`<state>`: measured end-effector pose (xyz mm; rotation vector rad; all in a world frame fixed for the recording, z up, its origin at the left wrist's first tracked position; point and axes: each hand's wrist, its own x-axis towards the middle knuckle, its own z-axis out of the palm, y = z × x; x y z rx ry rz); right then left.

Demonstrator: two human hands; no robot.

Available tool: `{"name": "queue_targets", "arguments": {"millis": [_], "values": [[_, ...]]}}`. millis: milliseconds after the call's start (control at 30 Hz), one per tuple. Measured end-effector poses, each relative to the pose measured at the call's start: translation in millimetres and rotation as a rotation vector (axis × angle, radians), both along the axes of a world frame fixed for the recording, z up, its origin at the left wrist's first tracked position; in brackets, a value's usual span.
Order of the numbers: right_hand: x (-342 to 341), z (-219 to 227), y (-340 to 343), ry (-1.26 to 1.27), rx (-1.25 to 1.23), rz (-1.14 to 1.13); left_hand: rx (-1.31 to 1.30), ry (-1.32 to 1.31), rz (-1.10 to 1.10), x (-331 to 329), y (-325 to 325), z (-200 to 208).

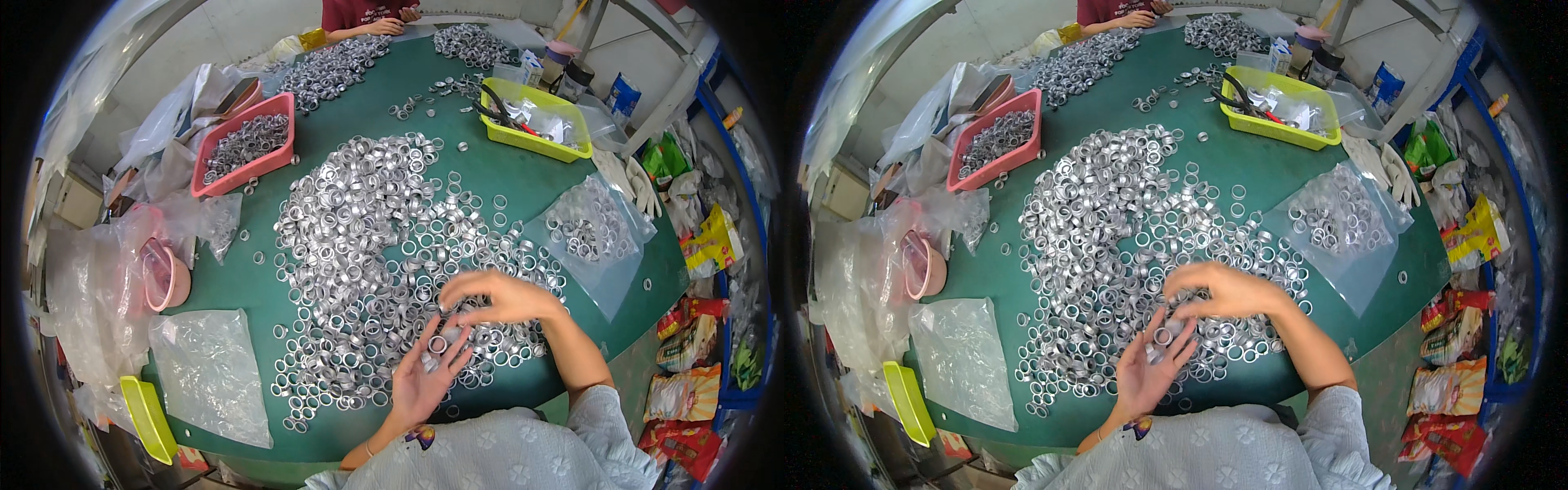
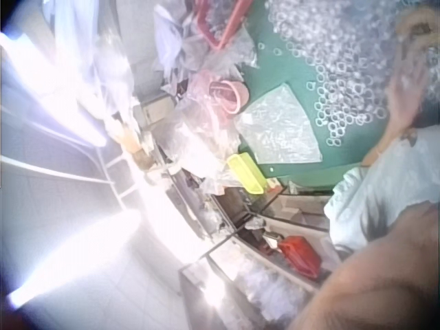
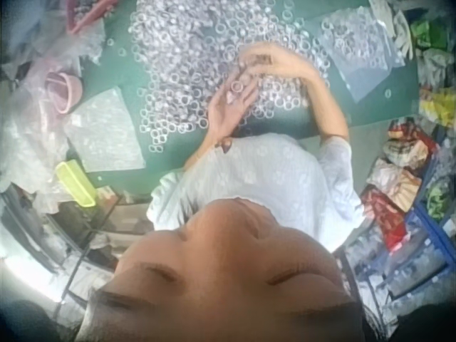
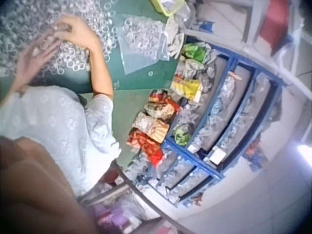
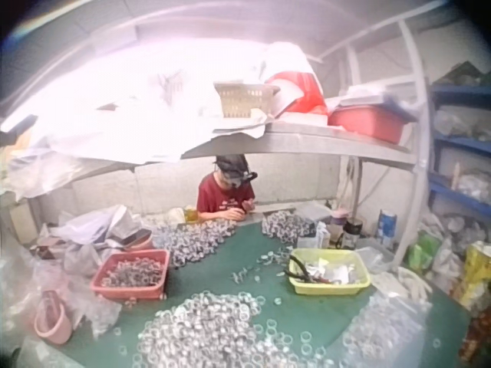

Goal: The person picks up metal rings from a large pile on a green table, gathers them in their hands, and places them into a clear plastic bag.

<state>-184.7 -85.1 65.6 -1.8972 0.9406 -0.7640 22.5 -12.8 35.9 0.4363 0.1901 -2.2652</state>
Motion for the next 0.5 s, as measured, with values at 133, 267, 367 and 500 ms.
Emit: {"name": "queue_targets", "arguments": {"millis": [133, 267, 367, 500], "values": [[3, -26, -29, 0.417, -0.353, -0.411, -0.021, 0.215, -0.082, 5, 8, -37], [1, -55, -46, 0.625, -0.502, -0.414, -0.067, 0.480, -0.185, 10, 3, -39], [-8, -43, -43, 0.721, -0.479, -0.413, -0.018, 0.265, -0.102, 11, 5, -31], [-3, -41, -41, 0.510, -0.480, -0.390, -0.077, 0.137, -0.016, 3, 4, -10]]}}
